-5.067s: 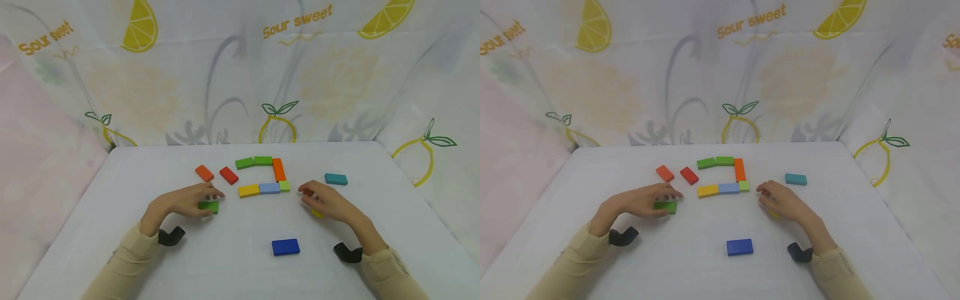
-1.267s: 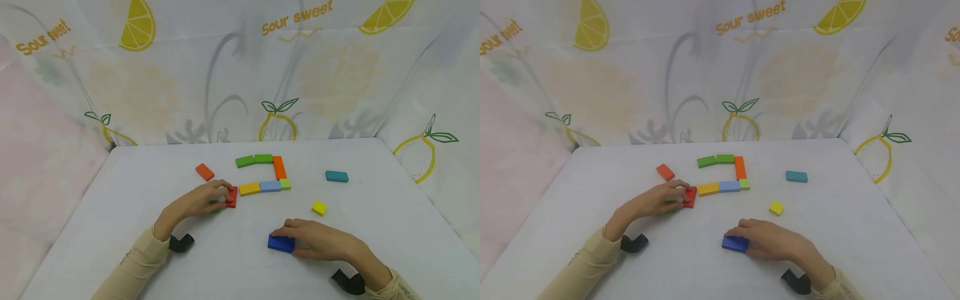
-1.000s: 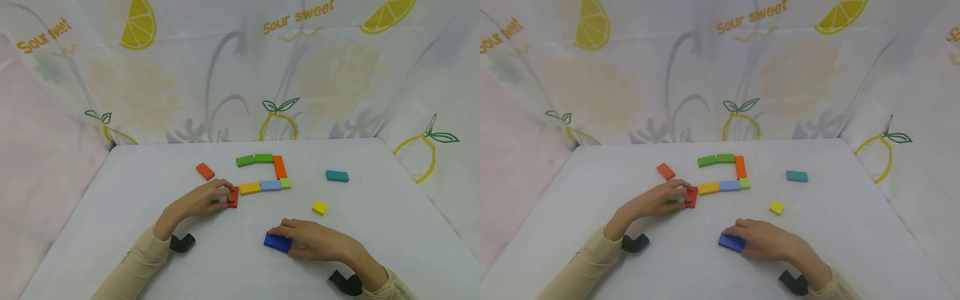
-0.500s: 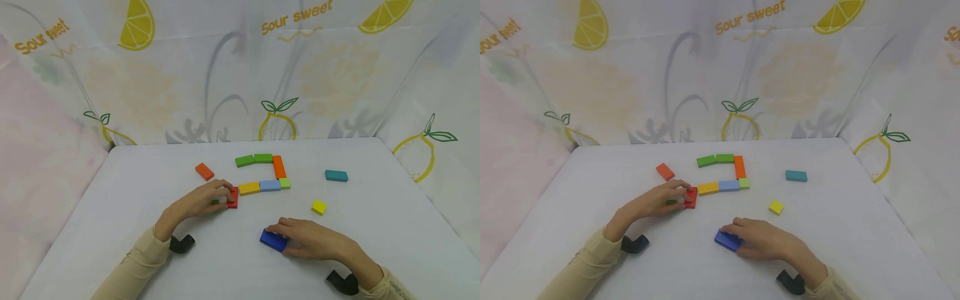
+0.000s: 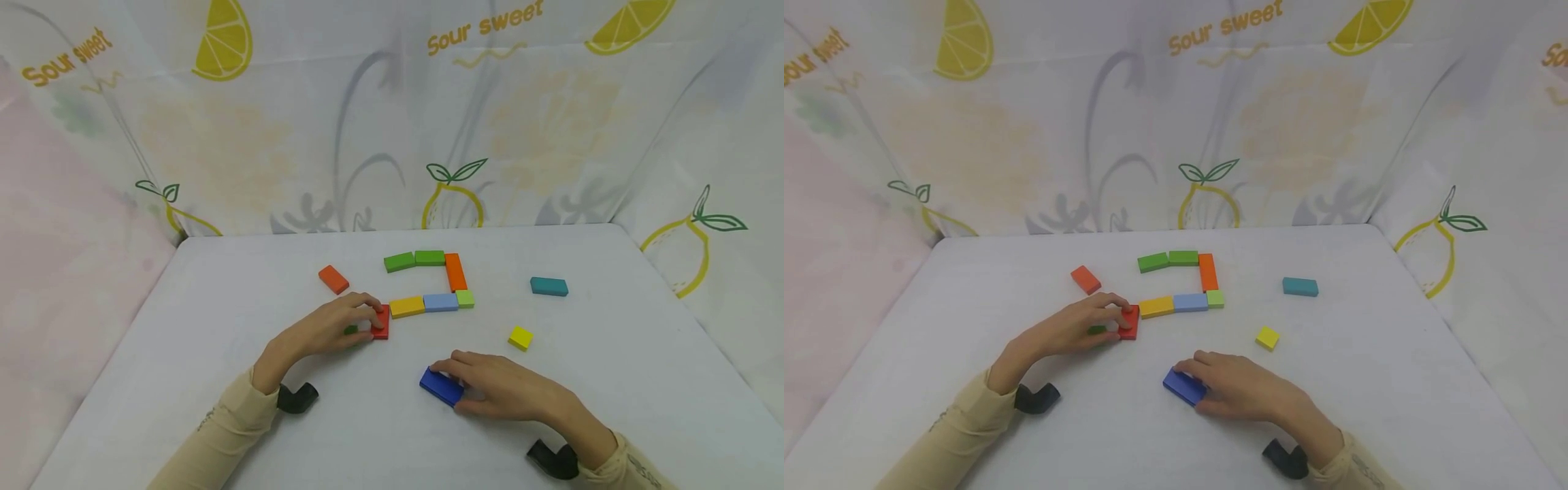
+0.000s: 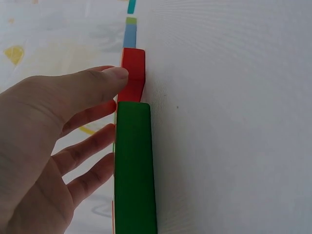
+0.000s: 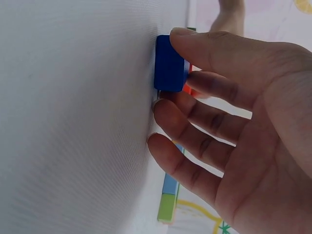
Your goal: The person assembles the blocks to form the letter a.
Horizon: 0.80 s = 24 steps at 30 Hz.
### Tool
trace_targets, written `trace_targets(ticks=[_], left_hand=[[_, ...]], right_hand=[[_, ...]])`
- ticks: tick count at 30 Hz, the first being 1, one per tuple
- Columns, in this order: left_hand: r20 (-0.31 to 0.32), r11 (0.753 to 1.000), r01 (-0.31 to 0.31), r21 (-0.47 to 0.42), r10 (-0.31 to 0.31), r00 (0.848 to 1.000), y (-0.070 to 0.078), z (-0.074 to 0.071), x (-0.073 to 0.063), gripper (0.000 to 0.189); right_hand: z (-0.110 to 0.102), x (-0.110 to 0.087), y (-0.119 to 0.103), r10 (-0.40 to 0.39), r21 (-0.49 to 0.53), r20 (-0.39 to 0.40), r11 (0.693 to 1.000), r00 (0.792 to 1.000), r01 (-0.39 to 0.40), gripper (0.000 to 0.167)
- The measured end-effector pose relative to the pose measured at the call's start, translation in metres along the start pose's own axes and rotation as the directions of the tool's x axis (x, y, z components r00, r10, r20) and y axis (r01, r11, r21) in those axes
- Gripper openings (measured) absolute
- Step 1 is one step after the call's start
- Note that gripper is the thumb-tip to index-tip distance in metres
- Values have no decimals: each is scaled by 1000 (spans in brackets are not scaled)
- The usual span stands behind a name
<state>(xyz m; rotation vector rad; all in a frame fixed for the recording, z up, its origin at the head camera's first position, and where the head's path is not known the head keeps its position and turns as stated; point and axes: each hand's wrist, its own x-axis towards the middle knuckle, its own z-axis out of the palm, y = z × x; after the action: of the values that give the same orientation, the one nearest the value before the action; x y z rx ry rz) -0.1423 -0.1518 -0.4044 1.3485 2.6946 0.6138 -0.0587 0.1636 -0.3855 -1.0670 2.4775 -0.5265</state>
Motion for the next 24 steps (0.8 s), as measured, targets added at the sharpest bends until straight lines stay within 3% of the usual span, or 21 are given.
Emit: trace_targets(ticks=[16, 24], left_hand=[[19, 1000, 21, -19, -21, 1000, 0, -1, -1, 16], [9, 999, 14, -30, -13, 1000, 0, -2, -2, 16]], right_hand=[[1, 9, -1, 28, 4, -22, 1000, 999, -28, 53], [3, 15, 1, -1, -44, -52, 999, 999, -1, 52]])
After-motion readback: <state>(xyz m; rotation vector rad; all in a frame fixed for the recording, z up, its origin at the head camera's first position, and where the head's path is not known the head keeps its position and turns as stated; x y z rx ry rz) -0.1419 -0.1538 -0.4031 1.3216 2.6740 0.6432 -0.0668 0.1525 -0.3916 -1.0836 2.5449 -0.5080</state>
